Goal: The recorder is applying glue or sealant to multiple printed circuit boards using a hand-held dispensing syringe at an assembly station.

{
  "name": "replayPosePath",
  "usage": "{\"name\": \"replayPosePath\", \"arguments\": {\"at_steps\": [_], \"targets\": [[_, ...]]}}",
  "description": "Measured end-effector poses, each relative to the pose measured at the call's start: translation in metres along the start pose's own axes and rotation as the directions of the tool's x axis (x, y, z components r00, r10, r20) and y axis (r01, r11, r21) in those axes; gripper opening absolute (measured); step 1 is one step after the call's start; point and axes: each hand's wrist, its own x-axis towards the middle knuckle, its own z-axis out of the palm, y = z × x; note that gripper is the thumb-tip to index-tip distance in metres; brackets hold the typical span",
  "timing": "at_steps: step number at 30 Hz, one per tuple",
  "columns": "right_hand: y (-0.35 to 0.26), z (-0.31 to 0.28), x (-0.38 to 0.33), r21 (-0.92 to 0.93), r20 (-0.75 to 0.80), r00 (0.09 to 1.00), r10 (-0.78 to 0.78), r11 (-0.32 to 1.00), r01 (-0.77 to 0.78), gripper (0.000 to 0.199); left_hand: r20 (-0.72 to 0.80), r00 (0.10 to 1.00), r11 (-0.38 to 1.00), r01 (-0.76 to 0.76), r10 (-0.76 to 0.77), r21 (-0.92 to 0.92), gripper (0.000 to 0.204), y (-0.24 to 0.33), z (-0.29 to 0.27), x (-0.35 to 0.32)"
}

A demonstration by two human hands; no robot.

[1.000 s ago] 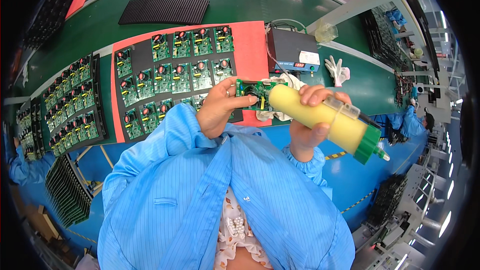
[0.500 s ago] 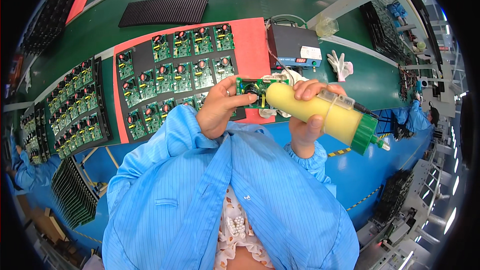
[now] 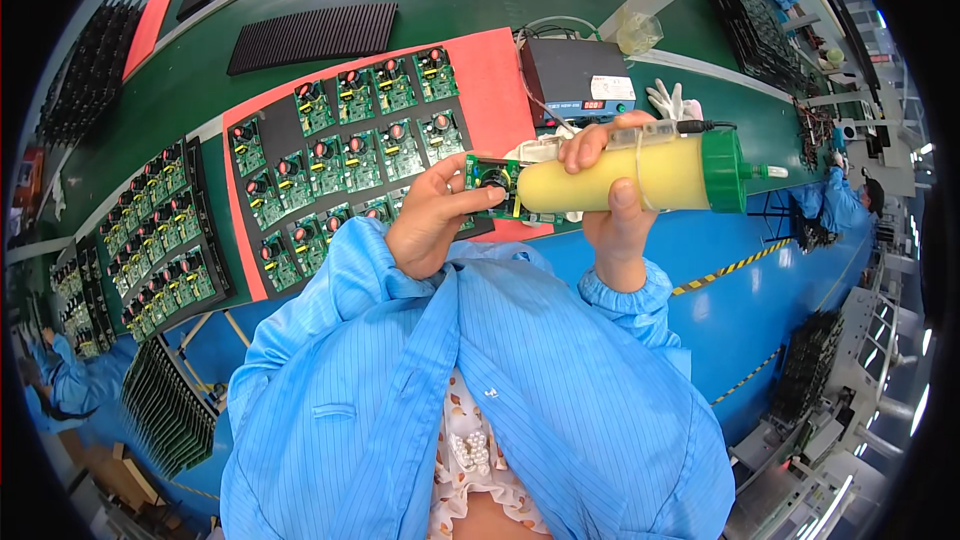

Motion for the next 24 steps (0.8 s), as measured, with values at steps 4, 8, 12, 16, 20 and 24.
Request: {"name": "replayPosePath", "arguments": {"at_steps": [4,8,12,16,20,24], "targets": [[0.000,0.002,0.000,0.004,-0.001,1.000,-0.016,1.000,0.016,0.058,-0.018,1.000,1.000,-0.004,0.004,-0.004,0.046,0.001,-0.001,-0.002],[0.001,-0.002,-0.001,0.008,-0.025,0.992,-0.121,0.993,0.121,0.055,-0.038,0.999,1.000,-0.003,0.004,0.013,0.045,0.004,0.001,-0.004],[-0.005,-0.004,-0.001,0.026,-0.086,0.981,-0.172,0.984,0.174,0.053,-0.031,0.999,1.000,-0.018,0.018,-0.003,0.046,0.002,-0.001,-0.004],[-0.008,-0.009,-0.001,0.007,-0.118,0.976,-0.183,0.983,0.185,0.052,-0.026,0.999,1.000,-0.020,0.021,0.023,0.045,0.003,-0.001,-0.004],[-0.008,-0.012,-0.003,-0.025,-0.130,0.976,-0.175,0.985,0.173,0.051,-0.022,1.000,0.998,-0.019,0.020,0.056,0.043,0.002,0.000,-0.005],[-0.006,-0.012,-0.005,-0.052,-0.132,0.978,-0.163,0.986,0.157,0.051,-0.016,1.000,0.998,-0.020,0.021,0.059,0.043,0.001,-0.001,-0.004]]}}
